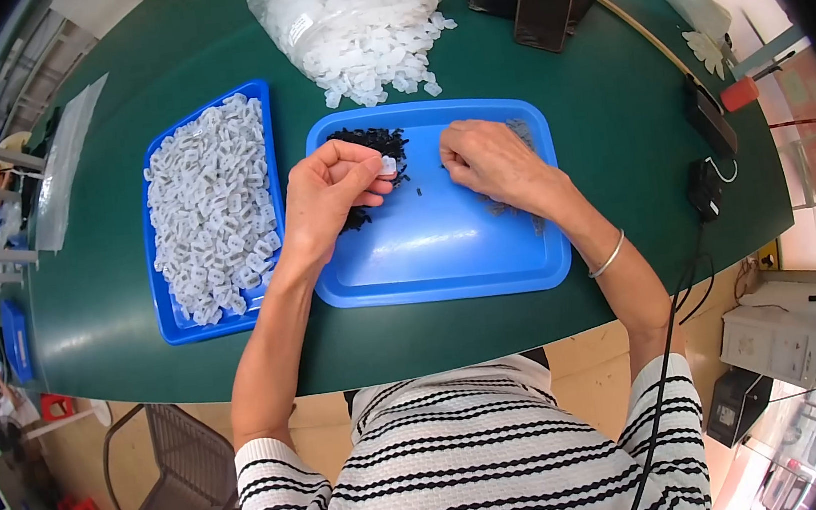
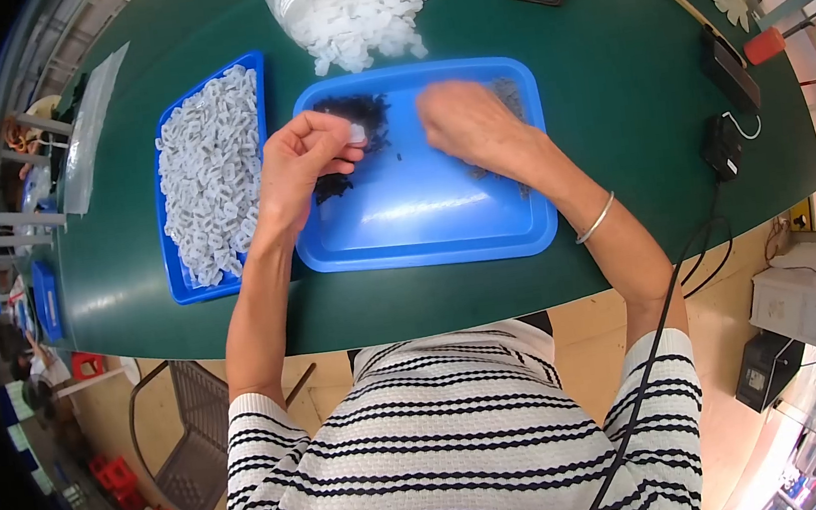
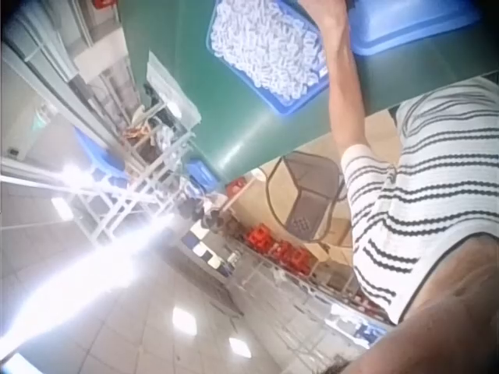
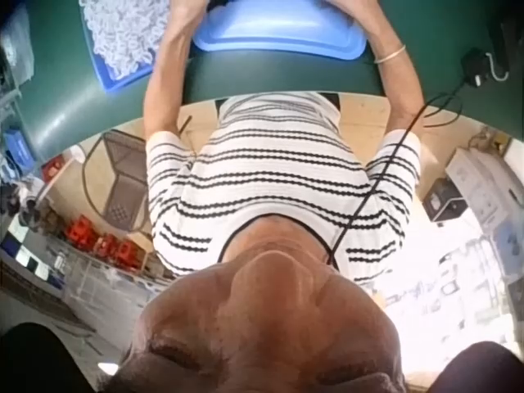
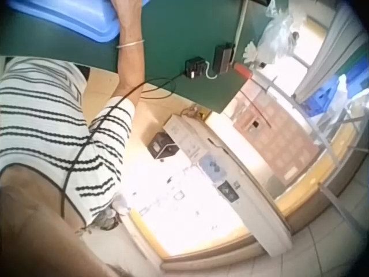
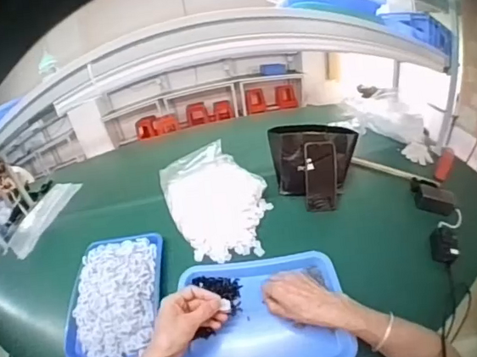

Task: The person assembles plastic fasteners by hand, picking white plastic clips and small parts from trays, fitting the components together, and placing the assembled pieces into a tray.

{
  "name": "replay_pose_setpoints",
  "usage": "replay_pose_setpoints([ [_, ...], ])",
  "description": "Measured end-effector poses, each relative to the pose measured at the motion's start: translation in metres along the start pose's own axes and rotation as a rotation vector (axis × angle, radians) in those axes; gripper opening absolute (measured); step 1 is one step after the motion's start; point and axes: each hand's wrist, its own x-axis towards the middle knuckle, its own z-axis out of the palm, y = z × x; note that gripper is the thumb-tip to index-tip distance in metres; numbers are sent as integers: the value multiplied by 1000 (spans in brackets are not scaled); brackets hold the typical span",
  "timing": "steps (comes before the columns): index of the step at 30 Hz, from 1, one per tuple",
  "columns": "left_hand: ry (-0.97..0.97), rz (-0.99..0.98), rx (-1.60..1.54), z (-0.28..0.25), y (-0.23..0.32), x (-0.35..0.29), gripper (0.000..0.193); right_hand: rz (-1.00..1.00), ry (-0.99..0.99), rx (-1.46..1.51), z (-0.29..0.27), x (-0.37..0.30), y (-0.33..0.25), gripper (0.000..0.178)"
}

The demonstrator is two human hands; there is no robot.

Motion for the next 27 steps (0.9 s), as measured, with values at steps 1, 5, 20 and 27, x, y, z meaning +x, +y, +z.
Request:
replay_pose_setpoints([
  [1,-2,8,4,3,0,0,12,4,0,0,0,-2,2,3],
  [5,3,5,-38,12,-7,1,15,-97,110,-11,2,-5,9,5],
  [20,4,-3,-56,20,-13,-2,19,20,39,239,-15,-11,-11,10],
  [27,2,-34,-63,28,-11,-7,17,263,47,1185,-13,-17,-15,10],
])
